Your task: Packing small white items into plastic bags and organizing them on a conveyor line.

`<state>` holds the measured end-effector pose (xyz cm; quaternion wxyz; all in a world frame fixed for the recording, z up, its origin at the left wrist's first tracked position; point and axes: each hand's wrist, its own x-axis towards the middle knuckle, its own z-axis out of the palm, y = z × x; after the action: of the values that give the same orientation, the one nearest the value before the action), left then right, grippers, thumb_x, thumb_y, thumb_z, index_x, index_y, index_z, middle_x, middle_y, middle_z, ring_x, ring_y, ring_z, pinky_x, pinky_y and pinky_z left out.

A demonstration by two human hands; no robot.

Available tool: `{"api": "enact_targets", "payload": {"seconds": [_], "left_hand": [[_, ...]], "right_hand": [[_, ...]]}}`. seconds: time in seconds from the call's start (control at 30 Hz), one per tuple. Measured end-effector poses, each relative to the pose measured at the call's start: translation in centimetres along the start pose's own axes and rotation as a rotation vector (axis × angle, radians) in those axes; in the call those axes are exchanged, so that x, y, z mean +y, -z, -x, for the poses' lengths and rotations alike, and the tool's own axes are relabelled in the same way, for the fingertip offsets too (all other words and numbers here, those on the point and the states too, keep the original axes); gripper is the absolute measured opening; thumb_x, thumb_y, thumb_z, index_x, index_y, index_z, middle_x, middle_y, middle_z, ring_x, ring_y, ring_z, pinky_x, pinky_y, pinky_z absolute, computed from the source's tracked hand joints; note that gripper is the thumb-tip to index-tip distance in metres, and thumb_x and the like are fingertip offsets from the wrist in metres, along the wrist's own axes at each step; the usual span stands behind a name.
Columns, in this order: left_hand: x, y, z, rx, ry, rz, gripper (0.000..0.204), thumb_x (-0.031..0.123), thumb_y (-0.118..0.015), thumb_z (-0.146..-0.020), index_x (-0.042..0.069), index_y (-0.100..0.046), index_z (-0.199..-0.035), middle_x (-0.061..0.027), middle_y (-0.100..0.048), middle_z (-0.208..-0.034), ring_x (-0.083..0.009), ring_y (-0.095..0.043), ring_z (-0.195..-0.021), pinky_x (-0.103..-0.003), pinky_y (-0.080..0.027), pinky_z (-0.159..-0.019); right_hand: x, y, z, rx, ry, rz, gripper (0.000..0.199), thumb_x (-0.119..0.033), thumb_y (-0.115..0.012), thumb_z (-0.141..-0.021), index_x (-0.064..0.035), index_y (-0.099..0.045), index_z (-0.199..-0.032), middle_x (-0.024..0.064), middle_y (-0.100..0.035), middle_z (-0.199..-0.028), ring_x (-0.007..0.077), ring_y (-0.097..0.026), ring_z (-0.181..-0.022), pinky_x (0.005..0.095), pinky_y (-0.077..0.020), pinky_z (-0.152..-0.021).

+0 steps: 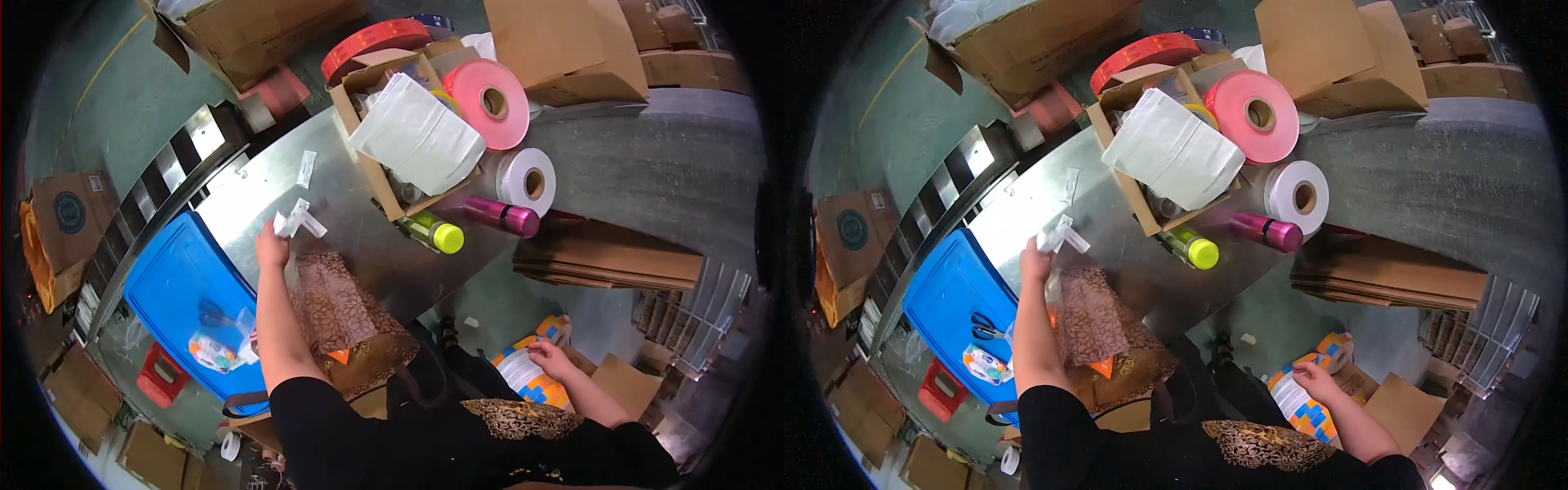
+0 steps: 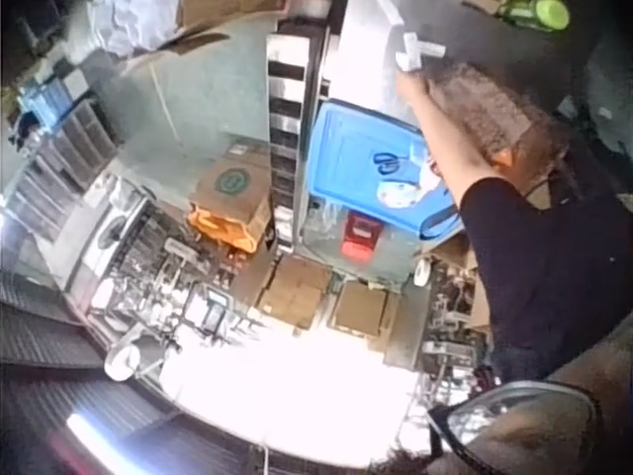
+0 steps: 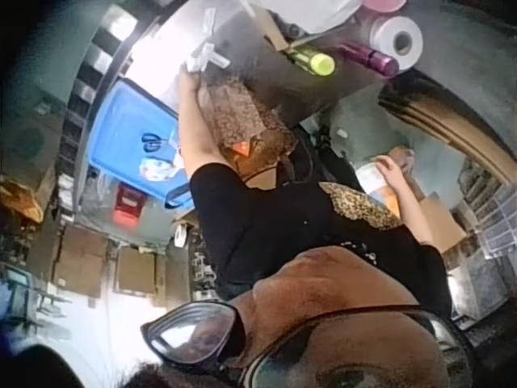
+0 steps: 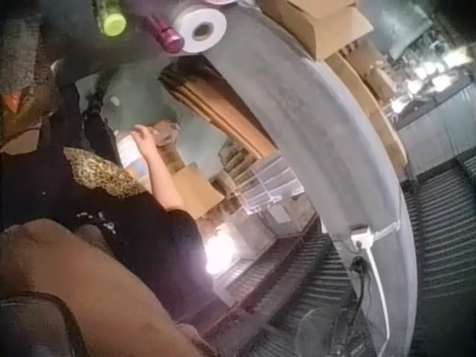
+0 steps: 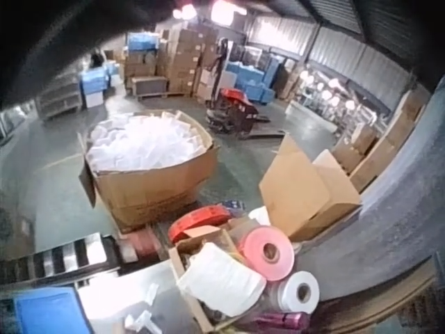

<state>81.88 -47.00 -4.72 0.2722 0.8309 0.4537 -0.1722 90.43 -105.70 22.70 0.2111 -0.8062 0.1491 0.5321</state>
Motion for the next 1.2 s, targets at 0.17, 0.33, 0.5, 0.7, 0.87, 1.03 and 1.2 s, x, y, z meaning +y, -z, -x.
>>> {"api": "enact_targets", "payload": {"seconds": [0.17,0.33,0.5,0.7,0.87,1.03,1.2], "left_hand": [[1.4,-2.4,-1.9,0.018,0.199,-0.135,0.033,0.012,-0.056,-0.069,0.01,-0.053,-0.103,-0.0127,-0.056,-0.101,-0.0332,-0.05,-0.097,-0.041,-0.043,-0.08],[2.9,-2.5,-1.9,0.067,0.246,-0.185,0.034,0.017,-0.058,-0.07,0.009,-0.053,-0.103,-0.0134,-0.056,-0.102,-0.0328,-0.052,-0.096,-0.041,-0.044,-0.08],[2.1,-2.8,-2.2,0.1,0.213,0.267,0.035,0.021,-0.063,-0.068,0.004,-0.053,-0.097,-0.0186,-0.06,-0.091,-0.034,-0.057,-0.087,-0.04,-0.044,-0.077],[4.0,-4.9,-2.7,0.024,0.314,0.381,0.041,0.027,-0.071,-0.063,0.004,-0.053,-0.092,-0.0177,-0.06,-0.092,-0.0337,-0.057,-0.089,-0.04,-0.044,-0.074],[10.1,-4.3,-1.9,0.033,0.412,0.08,0.048,0.039,-0.071,-0.062,0.008,-0.056,-0.095,-0.0144,-0.059,-0.096,-0.0324,-0.056,-0.092,-0.045,-0.045,-0.076],[9.7,-5.3,-1.6,0.095,0.352,-0.009,0.036,0.032,-0.064,-0.069,0.008,-0.055,-0.095,-0.0143,-0.059,-0.096,-0.0324,-0.056,-0.091,-0.045,-0.044,-0.076],[11.3,-3.7,-3.6,0.197,0.221,0.297,0.032,0.021,-0.063,-0.069,0.004,-0.049,-0.093,-0.0197,-0.058,-0.093,-0.0367,-0.056,-0.089,-0.044,-0.043,-0.076]], "right_hand": [[-0.4,-0.7,-1.2,-0.028,-0.005,0.033,0.033,-0.017,-0.059,-0.081,-0.0005,-0.051,-0.108,0.0071,-0.057,-0.099,0.014,-0.054,-0.089,0.0268,-0.0436,-0.078],[-0.7,0.1,-0.7,0.012,-0.018,-0.034,0.033,-0.016,-0.059,-0.08,-0.0003,-0.051,-0.107,0.0073,-0.057,-0.1,0.014,-0.055,-0.088,0.0271,-0.0439,-0.078],[-0.2,0.4,-1.4,-0.003,-0.024,-0.008,0.032,-0.016,-0.059,-0.08,-0.0004,-0.051,-0.107,0.0075,-0.058,-0.1,0.0136,-0.055,-0.088,0.0269,-0.0442,-0.079],[-1.8,0.0,-2.0,-0.009,-0.027,-0.077,0.027,-0.01,-0.059,-0.08,-0.0005,-0.052,-0.104,0.0057,-0.057,-0.099,0.012,-0.054,-0.089,0.0251,-0.0433,-0.081],[-1.7,0.4,-2.0,0.012,-0.046,-0.048,0.028,-0.01,-0.059,-0.08,-0.0002,-0.052,-0.104,0.0057,-0.057,-0.1,0.012,-0.053,-0.09,0.0255,-0.043,-0.081],[-0.2,0.2,-2.5,-0.011,-0.015,-0.075,0.035,-0.017,-0.061,-0.079,-0.0008,-0.051,-0.108,0.0073,-0.056,-0.103,0.0138,-0.054,-0.091,0.0267,-0.0435,-0.08],[-1.3,0.1,-2.0,0.006,-0.056,-0.094,0.035,-0.017,-0.061,-0.079,-0.0008,-0.051,-0.108,0.0071,-0.056,-0.103,0.0141,-0.055,-0.09,0.0273,-0.0439,-0.08]]}}
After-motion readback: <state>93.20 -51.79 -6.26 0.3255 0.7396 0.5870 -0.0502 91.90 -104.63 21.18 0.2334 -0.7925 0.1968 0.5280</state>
